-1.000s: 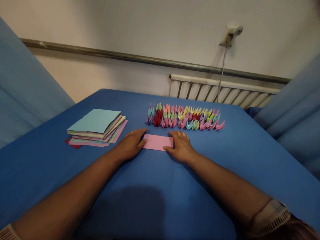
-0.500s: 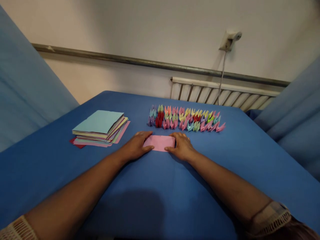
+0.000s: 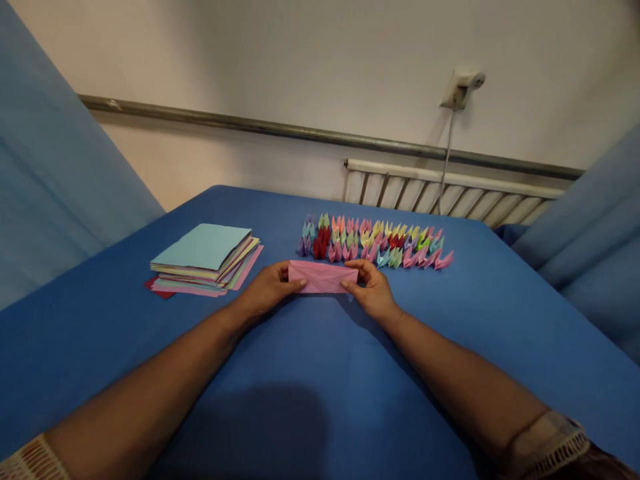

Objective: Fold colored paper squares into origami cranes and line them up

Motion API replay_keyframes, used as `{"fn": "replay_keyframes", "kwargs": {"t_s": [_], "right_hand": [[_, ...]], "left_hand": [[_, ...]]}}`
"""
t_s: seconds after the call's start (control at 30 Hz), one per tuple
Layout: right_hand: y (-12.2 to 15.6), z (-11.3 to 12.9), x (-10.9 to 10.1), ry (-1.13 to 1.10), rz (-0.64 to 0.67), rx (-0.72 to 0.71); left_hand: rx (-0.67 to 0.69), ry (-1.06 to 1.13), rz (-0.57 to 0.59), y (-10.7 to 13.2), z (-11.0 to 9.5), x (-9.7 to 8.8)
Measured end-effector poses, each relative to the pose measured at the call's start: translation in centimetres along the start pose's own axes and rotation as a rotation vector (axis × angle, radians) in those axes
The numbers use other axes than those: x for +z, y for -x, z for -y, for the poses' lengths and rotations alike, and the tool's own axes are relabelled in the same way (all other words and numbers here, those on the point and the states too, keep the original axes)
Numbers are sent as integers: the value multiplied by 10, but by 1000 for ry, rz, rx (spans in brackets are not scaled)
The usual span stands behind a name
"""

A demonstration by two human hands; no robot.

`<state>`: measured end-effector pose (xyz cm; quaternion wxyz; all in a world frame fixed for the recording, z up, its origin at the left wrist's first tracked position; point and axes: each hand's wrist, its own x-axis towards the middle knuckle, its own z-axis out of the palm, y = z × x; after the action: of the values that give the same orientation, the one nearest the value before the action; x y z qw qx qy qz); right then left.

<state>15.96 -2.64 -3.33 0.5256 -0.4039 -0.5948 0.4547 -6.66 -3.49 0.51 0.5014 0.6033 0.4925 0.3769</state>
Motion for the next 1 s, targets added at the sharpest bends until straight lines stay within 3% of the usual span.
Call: {"fn": "replay_keyframes", "kwargs": {"t_s": [0.13, 0.2, 0.3, 0.4, 0.63, 1.0], "right_hand": [[-1, 4, -2, -161, 31, 101], [-1, 5, -2, -150, 75, 163], [1, 5, -2, -139, 110, 219], [1, 7, -3, -157, 108, 208], [1, 6, -2, -136, 96, 160], [2, -2, 0, -179, 196, 156]], "left_hand": [[-38, 112, -39, 5, -8, 5], [-22, 117, -85, 7, -12, 7], [-7, 157, -66, 9, -15, 9], [-32, 183, -32, 10, -15, 10], [16, 89, -122, 9, -11, 9], [-25, 97, -16, 14, -9, 18]]}}
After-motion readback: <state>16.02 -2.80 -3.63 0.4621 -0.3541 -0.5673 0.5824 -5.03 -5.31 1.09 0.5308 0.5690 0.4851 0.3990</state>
